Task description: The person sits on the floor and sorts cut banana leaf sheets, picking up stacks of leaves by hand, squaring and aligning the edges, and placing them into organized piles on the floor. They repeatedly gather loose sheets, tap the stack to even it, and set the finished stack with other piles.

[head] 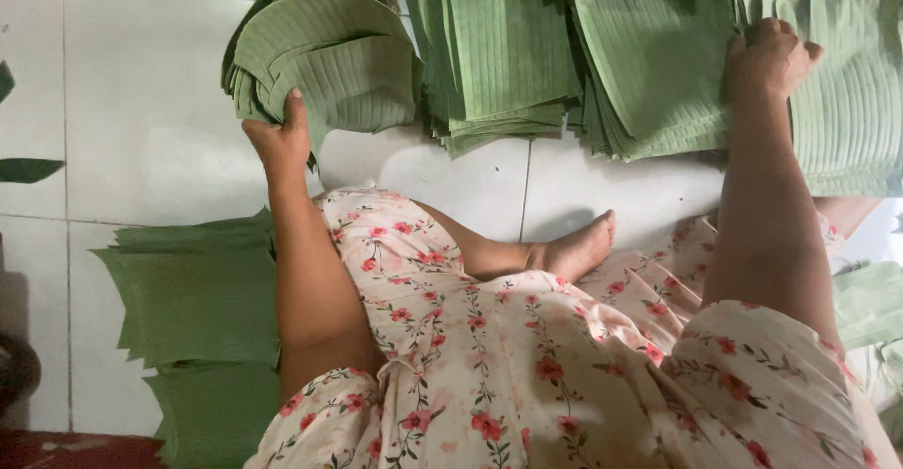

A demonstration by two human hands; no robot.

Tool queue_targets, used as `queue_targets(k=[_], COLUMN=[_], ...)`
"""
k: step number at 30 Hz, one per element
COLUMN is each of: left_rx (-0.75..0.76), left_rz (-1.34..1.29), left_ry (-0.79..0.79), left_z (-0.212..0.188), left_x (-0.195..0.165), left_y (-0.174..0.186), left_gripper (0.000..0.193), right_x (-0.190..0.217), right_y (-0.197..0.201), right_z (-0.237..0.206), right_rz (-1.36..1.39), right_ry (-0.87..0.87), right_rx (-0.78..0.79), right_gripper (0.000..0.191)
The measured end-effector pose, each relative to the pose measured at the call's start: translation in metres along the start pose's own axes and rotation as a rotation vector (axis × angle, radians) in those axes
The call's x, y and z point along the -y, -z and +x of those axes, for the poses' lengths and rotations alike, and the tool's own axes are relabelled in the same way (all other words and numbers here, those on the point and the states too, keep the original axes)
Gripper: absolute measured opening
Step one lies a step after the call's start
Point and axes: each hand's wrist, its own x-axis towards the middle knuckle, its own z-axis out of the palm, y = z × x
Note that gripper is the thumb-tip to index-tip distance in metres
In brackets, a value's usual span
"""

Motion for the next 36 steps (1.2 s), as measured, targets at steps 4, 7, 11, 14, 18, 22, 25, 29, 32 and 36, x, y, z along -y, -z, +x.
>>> queue_targets(k=[4, 7, 11, 14, 18, 22, 25, 29, 32, 36], left_rx=[0.031, 0.028, 0.030, 0.029, 0.019, -0.004, 0.009, 0.034, 0.025, -0.005], left_rz=[-0.006, 0.023, 0.028, 0.022, 0.029, 0.032, 0.010, -0.024, -0.032, 0.037], left_ry=[0.028, 0.022, -0.008, -0.011, 0.047, 0.056, 0.033, 0.006, -0.007, 0.104], left_z=[0.000, 0.001, 0.001, 0.001, -0.001, -0.001, 0.000, 0.002, 0.003, 0.003], left_x=[-0.004, -0.005, -0.002, 0.001, 0.005, 0.006, 0.006, 0.003, 0.001, 0.002], left_y=[0.002, 0.003, 0.003, 0.005, 0.006, 0.006, 0.006, 0.006, 0.005, 0.006], left_gripper=[0.032, 0.033, 0.035, 0.035, 0.034, 0.039, 0.036, 0.034, 0.033, 0.028], right_x=[-0.005, -0.003, 0.004, 0.005, -0.001, -0.012, -0.016, -0.029, -0.045, -0.037], right_y=[-0.001, -0.001, -0.002, -0.004, 0.000, 0.013, 0.022, 0.019, 0.016, 0.018], right_z=[0.001, 0.001, 0.004, 0.010, 0.016, 0.014, 0.012, 0.019, 0.025, 0.026], right_rz=[0.113, 0.241, 0.031, 0.015, 0.250, 0.557, 0.263, 0.316, 0.210, 0.281], right_ry=[-0.008, -0.081, -0.046, -0.094, -0.237, -0.195, 0.050, 0.140, -0.012, -0.049], right_rx=[-0.028, -0.034, 0.026, -0.024, -0.071, -0.254, -0.494, -0.603, -0.394, -0.262], right_gripper=[0.029, 0.020, 0.016, 0.019, 0.018, 0.017, 0.016, 0.021, 0.017, 0.014])
